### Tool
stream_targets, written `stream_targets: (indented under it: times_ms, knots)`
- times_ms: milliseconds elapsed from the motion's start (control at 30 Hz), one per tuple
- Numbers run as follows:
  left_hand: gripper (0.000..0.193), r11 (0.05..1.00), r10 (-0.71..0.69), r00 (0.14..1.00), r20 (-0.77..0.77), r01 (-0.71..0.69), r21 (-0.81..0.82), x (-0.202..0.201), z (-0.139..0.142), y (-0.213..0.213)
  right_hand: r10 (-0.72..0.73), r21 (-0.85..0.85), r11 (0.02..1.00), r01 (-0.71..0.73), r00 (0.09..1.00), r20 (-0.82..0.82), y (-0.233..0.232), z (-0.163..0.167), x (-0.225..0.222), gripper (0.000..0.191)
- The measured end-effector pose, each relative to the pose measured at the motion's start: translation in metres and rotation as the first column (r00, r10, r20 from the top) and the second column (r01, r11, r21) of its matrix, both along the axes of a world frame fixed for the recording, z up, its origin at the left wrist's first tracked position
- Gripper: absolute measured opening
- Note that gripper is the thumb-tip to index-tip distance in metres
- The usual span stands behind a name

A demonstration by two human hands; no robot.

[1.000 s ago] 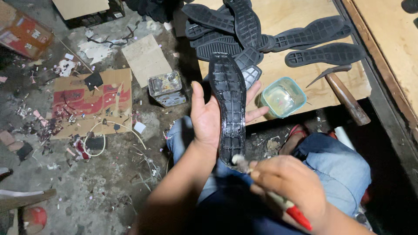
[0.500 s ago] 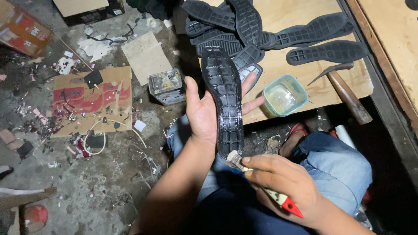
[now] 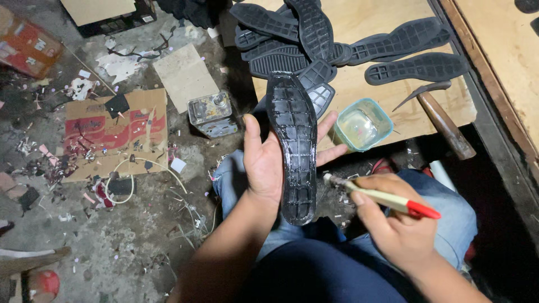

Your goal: The person applies a liquid adhesive to the bottom surface of black shoe soles using a brush. They repeatedly dip the brush into a small container and spread the glue across the sole, then place the treated sole on a wooden table among other soles.

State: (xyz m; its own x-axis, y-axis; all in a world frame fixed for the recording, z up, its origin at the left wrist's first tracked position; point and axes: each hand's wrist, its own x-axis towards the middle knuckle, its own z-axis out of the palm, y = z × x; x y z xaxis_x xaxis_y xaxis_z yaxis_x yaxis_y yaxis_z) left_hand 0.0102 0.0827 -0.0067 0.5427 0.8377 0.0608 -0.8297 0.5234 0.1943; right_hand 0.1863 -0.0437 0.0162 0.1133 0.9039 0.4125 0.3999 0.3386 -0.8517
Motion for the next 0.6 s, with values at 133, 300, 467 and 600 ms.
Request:
stream_targets:
  times_ms: [133, 300, 467, 600]
  knots:
    - [0.094, 0.999, -0.048, 0.996, 0.075, 0.048, 0.005, 0.001, -0.007, -0.007, 0.079, -0.105, 0.991, -0.078, 0.997, 0.006, -0.005, -0.001, 0.001, 0.023]
    - [0.094, 0.990, -0.140, 0.981, 0.135, 0.142, -0.009, 0.002, -0.016, -0.020, 0.000, -0.167, 0.986, 0.008, 0.999, 0.047, 0.003, -0.002, 0.004, 0.019]
    - [0.095, 0.977, -0.193, 0.970, 0.150, 0.205, -0.065, 0.000, -0.013, -0.028, -0.001, -0.164, 0.986, 0.007, 0.999, 0.033, 0.004, 0.003, 0.009, 0.017]
    - [0.106, 0.795, -0.063, 0.867, 0.495, 0.343, -0.501, 0.001, -0.007, -0.036, 0.108, -0.085, 0.991, -0.107, 0.994, 0.017, 0.007, 0.004, 0.013, 0.020]
